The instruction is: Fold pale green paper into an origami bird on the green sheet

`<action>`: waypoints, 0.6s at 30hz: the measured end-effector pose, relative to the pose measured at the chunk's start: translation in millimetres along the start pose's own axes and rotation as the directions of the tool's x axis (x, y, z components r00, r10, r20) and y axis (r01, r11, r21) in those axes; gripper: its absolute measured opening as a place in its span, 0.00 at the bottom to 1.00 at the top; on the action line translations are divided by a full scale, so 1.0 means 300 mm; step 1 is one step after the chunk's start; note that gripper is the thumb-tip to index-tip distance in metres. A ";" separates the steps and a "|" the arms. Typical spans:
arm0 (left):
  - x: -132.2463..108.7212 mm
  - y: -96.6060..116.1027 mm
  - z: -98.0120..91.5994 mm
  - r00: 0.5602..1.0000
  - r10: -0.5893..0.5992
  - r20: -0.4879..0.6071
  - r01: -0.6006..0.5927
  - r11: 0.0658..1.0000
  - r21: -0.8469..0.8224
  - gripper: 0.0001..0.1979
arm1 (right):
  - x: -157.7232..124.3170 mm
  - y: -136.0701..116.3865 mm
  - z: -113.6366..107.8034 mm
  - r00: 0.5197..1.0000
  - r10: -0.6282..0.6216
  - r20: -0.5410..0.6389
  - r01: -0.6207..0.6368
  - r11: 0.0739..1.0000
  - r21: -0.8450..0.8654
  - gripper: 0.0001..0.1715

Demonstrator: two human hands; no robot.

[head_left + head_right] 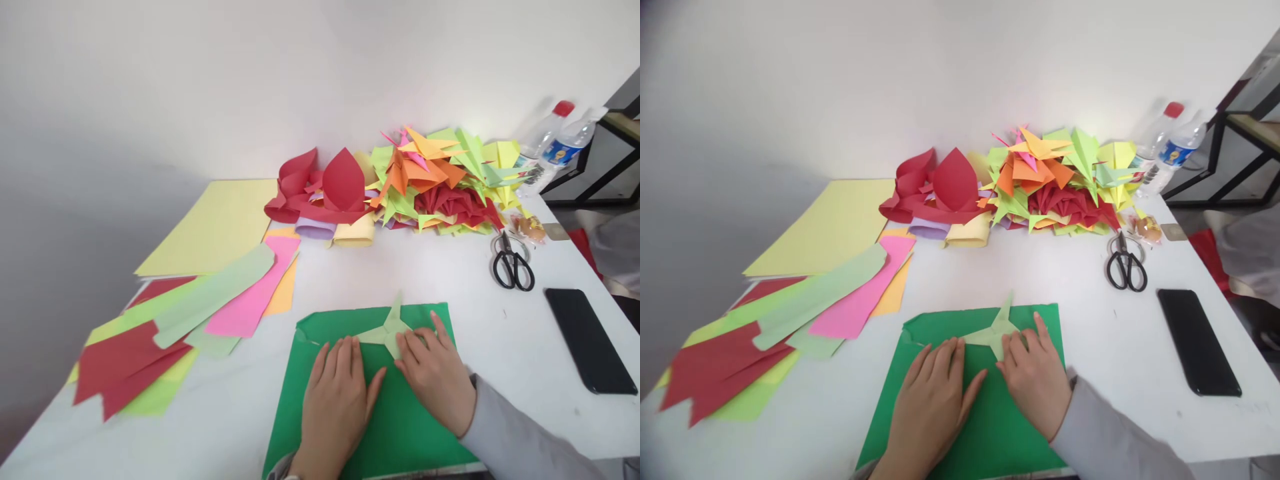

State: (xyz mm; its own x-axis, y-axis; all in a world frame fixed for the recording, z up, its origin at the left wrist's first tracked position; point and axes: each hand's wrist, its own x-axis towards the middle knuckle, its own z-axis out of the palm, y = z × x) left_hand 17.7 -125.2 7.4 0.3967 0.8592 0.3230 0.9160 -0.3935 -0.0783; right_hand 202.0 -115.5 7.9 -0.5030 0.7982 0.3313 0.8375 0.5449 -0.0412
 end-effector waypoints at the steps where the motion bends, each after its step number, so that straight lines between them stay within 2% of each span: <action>1: 0.018 -0.005 -0.003 1.000 -0.018 0.024 0.018 0.999 -0.030 0.21 | 0.002 0.001 0.001 1.000 -0.008 -0.015 0.008 1.000 0.009 0.16; 3: 0.063 -0.011 -0.004 0.996 -0.049 0.074 0.056 0.992 -0.109 0.17 | 0.004 0.005 0.002 0.998 0.000 -0.059 0.003 0.999 0.053 0.14; 5: 0.111 -0.012 0.005 0.994 -0.059 0.095 0.076 0.980 -0.183 0.19 | 0.001 0.012 0.002 0.995 0.048 -0.092 -0.035 0.991 0.132 0.13; 9: 0.187 -0.007 0.029 0.964 -0.022 0.265 0.100 0.954 -0.284 0.18 | -0.016 0.036 0.002 0.981 0.164 -0.102 -0.127 0.946 0.299 0.16; 14: 0.231 -0.013 0.033 0.937 0.035 0.348 0.106 0.920 -0.378 0.17 | -0.021 0.086 -0.008 0.928 0.338 -0.157 -0.270 0.901 0.340 0.17; 16: 0.243 -0.016 0.030 0.926 0.039 0.374 0.133 0.897 -0.422 0.15 | -0.009 0.099 -0.016 0.921 0.376 -0.103 -0.331 0.894 0.303 0.14; 18: 0.256 -0.018 0.030 0.916 0.035 0.399 0.159 0.882 -0.443 0.15 | 0.012 0.100 -0.023 0.912 0.406 0.059 -0.409 0.888 0.209 0.08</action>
State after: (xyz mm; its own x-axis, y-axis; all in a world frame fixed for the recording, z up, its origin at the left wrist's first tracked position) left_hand 43.8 -54.2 24.0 0.4195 0.9039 -0.0834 0.8447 -0.3551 0.4004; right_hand 226.6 -98.0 14.3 -0.1313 0.9643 0.2301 0.9051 0.2113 -0.3689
